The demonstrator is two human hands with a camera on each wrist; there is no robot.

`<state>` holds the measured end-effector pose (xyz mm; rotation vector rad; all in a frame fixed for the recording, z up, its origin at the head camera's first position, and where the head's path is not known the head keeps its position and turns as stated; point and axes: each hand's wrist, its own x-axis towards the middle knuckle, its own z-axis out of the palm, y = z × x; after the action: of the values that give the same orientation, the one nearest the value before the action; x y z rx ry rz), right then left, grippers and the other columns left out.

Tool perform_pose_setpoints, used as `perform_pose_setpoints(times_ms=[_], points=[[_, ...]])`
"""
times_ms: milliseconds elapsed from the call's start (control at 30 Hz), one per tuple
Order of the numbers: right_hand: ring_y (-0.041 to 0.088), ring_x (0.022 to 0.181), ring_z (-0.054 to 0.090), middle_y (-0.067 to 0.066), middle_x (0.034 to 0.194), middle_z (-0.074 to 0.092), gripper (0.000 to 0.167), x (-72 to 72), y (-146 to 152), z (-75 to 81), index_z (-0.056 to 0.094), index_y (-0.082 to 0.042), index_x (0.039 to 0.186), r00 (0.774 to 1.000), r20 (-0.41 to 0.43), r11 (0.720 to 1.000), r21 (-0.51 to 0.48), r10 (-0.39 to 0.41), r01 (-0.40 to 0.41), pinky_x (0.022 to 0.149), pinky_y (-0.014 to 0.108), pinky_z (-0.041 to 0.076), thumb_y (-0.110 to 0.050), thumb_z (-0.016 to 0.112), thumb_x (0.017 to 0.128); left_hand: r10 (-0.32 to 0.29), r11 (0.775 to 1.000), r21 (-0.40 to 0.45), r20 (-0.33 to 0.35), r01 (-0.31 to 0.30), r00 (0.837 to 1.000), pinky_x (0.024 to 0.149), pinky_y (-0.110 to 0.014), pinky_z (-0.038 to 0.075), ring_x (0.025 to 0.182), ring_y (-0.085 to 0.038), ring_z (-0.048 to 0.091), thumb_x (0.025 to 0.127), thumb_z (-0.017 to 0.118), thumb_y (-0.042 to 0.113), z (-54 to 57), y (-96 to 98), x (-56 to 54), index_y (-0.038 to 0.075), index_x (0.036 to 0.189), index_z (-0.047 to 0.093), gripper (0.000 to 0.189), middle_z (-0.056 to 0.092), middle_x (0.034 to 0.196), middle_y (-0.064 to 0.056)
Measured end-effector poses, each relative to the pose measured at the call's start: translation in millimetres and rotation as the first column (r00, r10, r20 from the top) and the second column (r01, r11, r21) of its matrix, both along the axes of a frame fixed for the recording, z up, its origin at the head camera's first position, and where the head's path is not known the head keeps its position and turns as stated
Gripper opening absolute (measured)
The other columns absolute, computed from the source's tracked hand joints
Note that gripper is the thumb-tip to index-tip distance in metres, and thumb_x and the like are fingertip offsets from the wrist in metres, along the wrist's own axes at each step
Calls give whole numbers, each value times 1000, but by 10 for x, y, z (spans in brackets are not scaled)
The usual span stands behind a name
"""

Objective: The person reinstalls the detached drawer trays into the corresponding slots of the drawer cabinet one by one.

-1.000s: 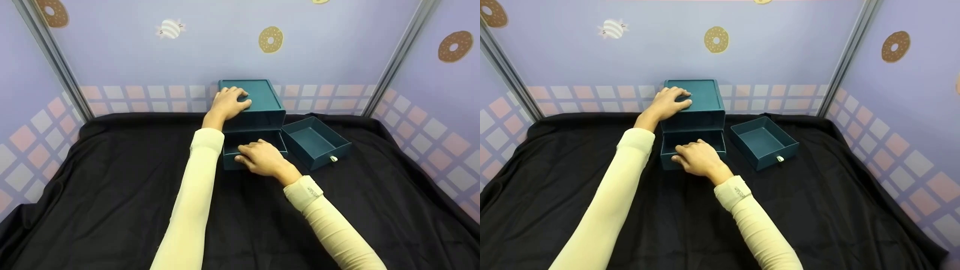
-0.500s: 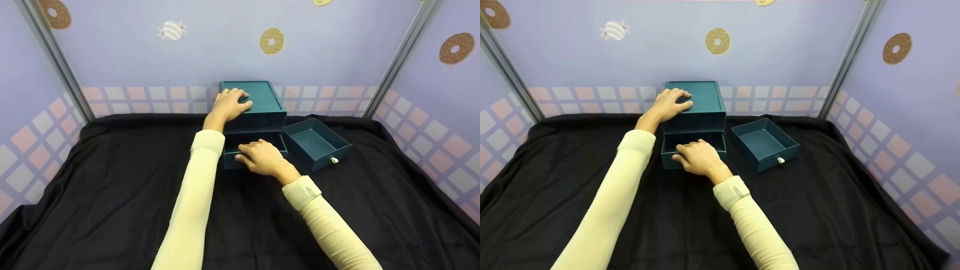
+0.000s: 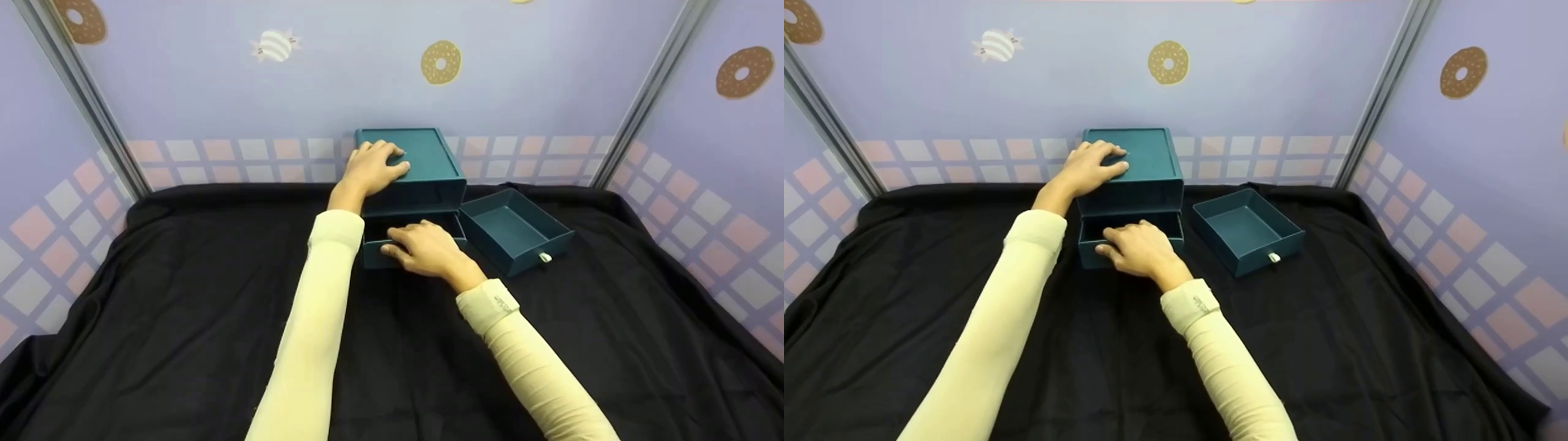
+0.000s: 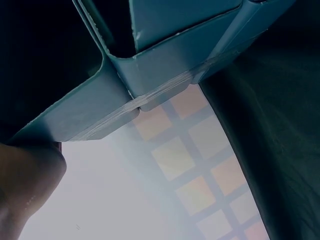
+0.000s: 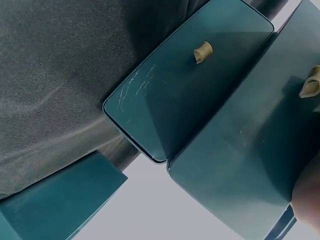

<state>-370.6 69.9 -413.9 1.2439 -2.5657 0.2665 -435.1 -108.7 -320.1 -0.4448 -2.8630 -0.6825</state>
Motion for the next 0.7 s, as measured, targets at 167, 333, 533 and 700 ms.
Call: perform_pose_setpoints(times_ms=[167,333,533,700], points=[[29,82,67,5,78,60,37,-13,-19,23,59,-13,92,1000,11,1000,-1,-9,9,87,53,51,-44,52,111,4,1000,5,-13,-4,1000,127,-48,23,149,-30,37,110,52,50,14,-18,11,21,152,57,52,50,158,-3],[27,79,65,4,76,58,39,-8,-56,7,59,-14,92,999,49,1000,3,-12,12,85,51,50,-46,51,111,14,1000,4,-9,-14,1000,126,-48,23,148,-30,38,109,53,49,-25,-63,29,19,152,57,52,51,156,-4],[26,76,62,3,77,57,38,-16,-41,12,60,-14,90,998,69,999,-41,-14,17,84,51,50,-47,57,109,8,1000,6,-8,-8,1000,127,-49,22,148,-31,38,109,53,49,-21,-49,30,19,152,57,53,50,156,-5],[23,70,56,2,79,60,35,-58,31,23,62,-13,89,996,85,989,-149,3,10,74,45,50,-45,69,103,0,1000,2,-9,0,1000,127,-49,23,149,-31,37,110,52,50,7,24,-3,20,153,57,53,50,156,-5]])
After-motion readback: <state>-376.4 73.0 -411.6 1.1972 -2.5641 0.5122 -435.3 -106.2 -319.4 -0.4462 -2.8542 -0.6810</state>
